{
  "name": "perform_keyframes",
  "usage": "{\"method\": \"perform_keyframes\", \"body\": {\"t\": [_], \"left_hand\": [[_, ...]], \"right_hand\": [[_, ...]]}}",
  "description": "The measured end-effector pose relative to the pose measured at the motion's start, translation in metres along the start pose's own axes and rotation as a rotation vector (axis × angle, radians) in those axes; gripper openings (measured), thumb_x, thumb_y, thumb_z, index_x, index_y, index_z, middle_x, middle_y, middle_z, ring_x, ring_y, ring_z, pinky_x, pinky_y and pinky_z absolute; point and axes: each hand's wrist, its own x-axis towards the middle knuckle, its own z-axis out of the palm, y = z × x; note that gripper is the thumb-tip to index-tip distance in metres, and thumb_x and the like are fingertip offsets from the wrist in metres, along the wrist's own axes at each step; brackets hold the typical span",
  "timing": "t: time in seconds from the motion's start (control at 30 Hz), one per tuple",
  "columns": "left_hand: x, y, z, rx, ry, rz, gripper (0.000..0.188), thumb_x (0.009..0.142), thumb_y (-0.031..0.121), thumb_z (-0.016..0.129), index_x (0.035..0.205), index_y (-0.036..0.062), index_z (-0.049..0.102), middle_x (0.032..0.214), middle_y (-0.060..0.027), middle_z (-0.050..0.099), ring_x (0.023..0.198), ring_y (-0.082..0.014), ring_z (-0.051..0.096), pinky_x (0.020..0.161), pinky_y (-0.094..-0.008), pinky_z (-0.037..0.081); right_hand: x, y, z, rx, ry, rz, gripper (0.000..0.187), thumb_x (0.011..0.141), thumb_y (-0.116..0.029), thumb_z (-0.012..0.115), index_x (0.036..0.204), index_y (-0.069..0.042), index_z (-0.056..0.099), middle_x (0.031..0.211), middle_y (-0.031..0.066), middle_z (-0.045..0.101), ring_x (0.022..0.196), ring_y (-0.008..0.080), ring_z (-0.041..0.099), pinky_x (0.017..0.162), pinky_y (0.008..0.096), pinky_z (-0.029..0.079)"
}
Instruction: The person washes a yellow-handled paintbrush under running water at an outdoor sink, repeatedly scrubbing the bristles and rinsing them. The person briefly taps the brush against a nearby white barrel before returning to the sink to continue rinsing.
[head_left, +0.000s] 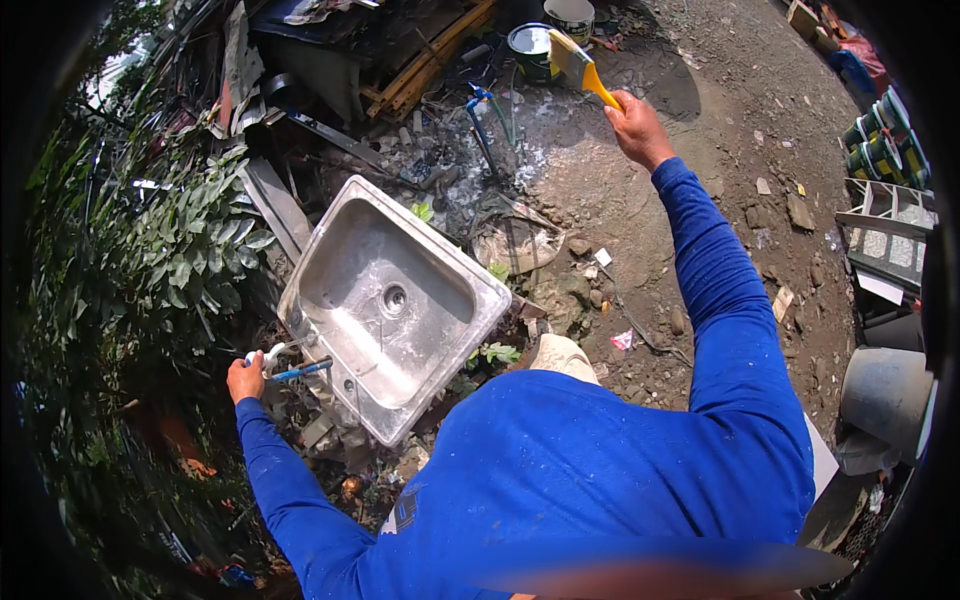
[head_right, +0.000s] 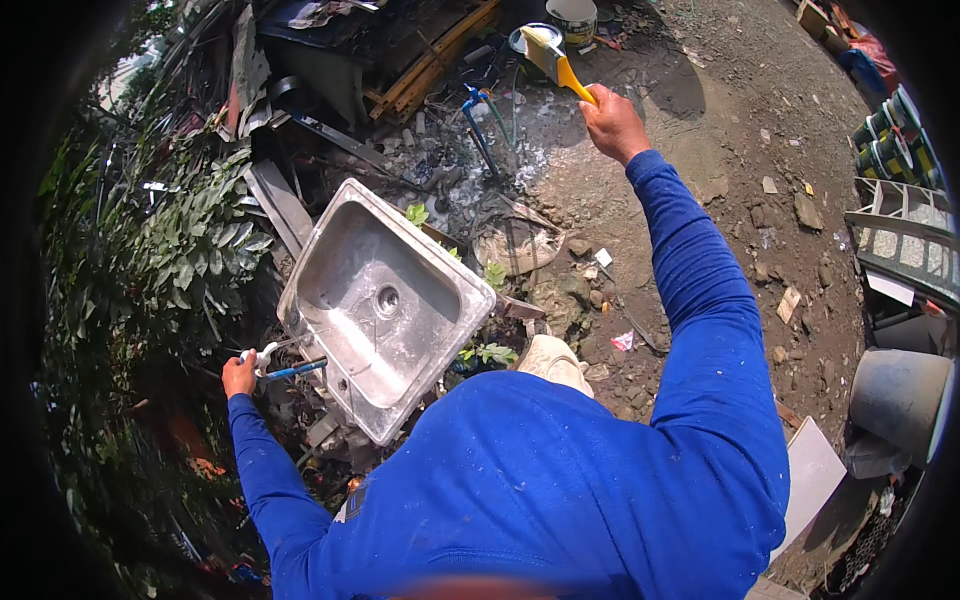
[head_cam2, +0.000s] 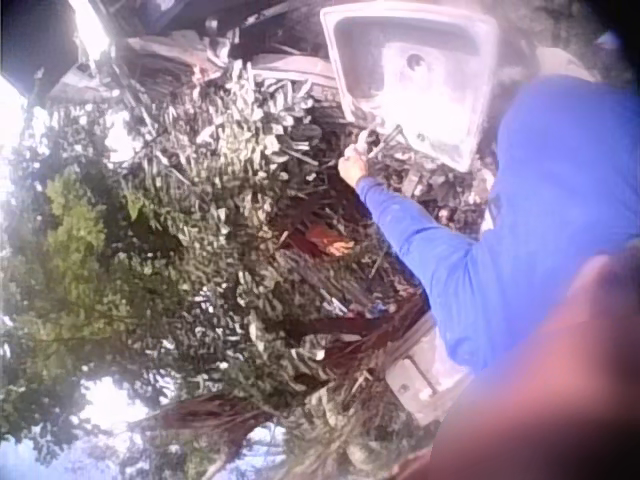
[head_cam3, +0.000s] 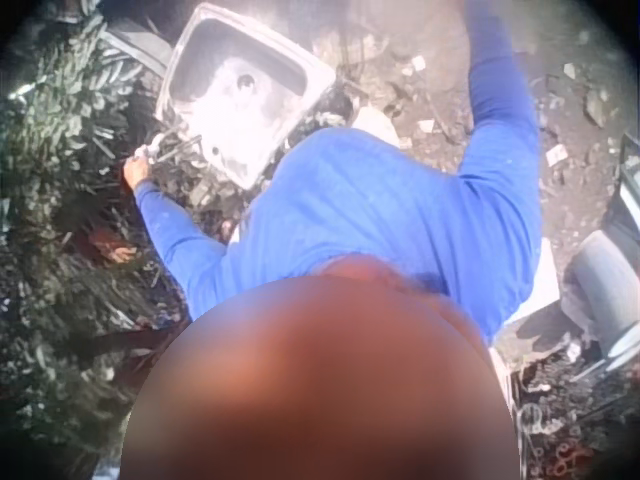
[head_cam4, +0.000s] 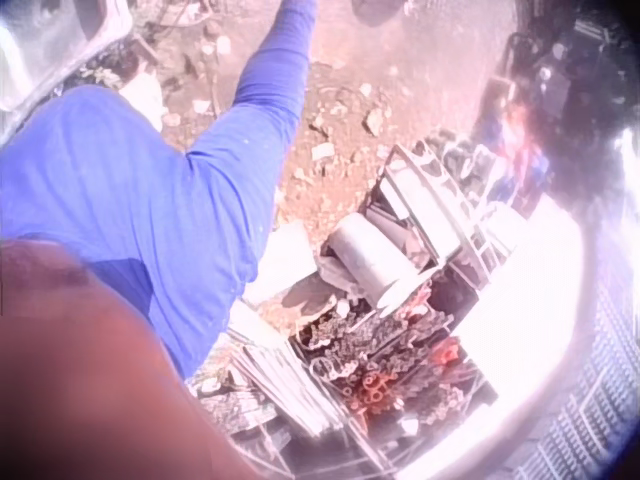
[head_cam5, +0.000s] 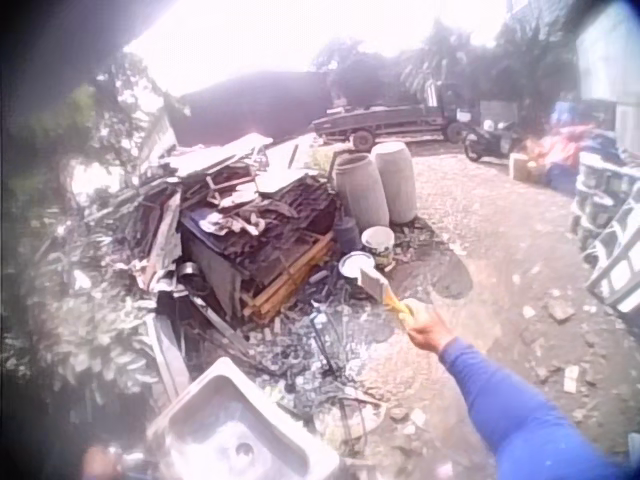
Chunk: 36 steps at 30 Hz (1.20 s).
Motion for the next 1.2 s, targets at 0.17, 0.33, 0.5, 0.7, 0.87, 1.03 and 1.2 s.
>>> {"method": "perform_keyframes", "body": {"t": [0.17,0.33,0.5,0.7,0.87,1.03,1.2], "left_hand": [[-0.022,0.002,-0.003,-0.061,0.042,0.315,0.033,0.075,0.005,0.072,0.108,0.0074,0.069,0.108,-0.0156,0.066,0.104,-0.0345,0.064,0.09,-0.041,0.051],[-0.017,-0.011,-0.014,-0.13,0.068,0.734,0.044,0.069,-0.002,0.063,0.112,0.0093,0.068,0.111,-0.0129,0.064,0.108,-0.0347,0.062,0.097,-0.0432,0.049],[0.003,-0.031,-0.002,-0.272,0.048,0.68,0.047,0.08,0.025,0.074,0.121,0.0031,0.065,0.122,-0.0179,0.065,0.115,-0.0347,0.062,0.1,-0.0428,0.049],[-0.002,0.009,-0.009,-0.016,-0.003,0.317,0.068,0.092,0.066,0.051,0.108,0.0026,0.072,0.111,-0.0253,0.069,0.109,-0.0435,0.064,0.094,-0.0496,0.048],[0.005,-0.009,0.013,-0.057,0.137,0.429,0.045,0.088,0.044,0.064,0.102,0.0025,0.071,0.105,-0.0228,0.07,0.102,-0.0419,0.065,0.089,-0.0497,0.05],[0.006,-0.018,0.031,-0.183,0.218,0.581,0.033,0.092,0.036,0.062,0.101,0.0056,0.071,0.101,-0.021,0.069,0.099,-0.0398,0.064,0.086,-0.0485,0.05],[0.011,-0.029,0.037,-0.234,0.213,0.674,0.025,0.093,0.032,0.062,0.102,0.01,0.07,0.106,-0.0147,0.066,0.1,-0.0365,0.064,0.084,-0.0458,0.05]], "right_hand": [[-0.071,-0.039,-0.015,0.067,0.181,0.0,0.025,0.099,-0.024,0.053,0.114,-0.006,0.06,0.093,0.0231,0.067,0.089,0.0461,0.064,0.074,0.0498,0.05],[-0.296,0.126,0.057,-0.291,-0.525,0.616,0.033,0.089,-0.026,0.062,0.11,-0.001,0.07,0.109,0.0276,0.068,0.106,0.0432,0.065,0.09,0.0503,0.051],[-0.473,0.13,0.055,-0.285,-0.344,1.053,0.038,0.087,-0.023,0.063,0.111,0.005,0.07,0.115,0.0274,0.069,0.112,0.0393,0.066,0.094,0.0449,0.051],[-0.386,0.062,-0.028,-0.227,-0.15,0.776,0.034,0.088,-0.028,0.062,0.098,0.003,0.07,0.094,0.027,0.07,0.095,0.0408,0.069,0.082,0.0483,0.052],[-0.34,-0.035,-0.101,0.531,0.031,0.671,0.016,0.102,-0.024,0.056,0.1,-0.009,0.059,0.07,-0.0029,0.055,0.055,0.0063,0.047,0.05,0.0238,0.04],[-0.339,-0.072,-0.137,0.724,0.048,0.57,0.026,0.103,-0.025,0.056,0.115,-0.003,0.06,0.072,-0.0027,0.056,0.06,0.0056,0.049,0.055,0.0225,0.042],[-0.338,-0.079,-0.153,0.807,0.051,0.532,0.03,0.103,-0.025,0.057,0.12,-0.001,0.06,0.074,-0.003,0.057,0.061,0.0058,0.05,0.058,0.0231,0.043]]}}
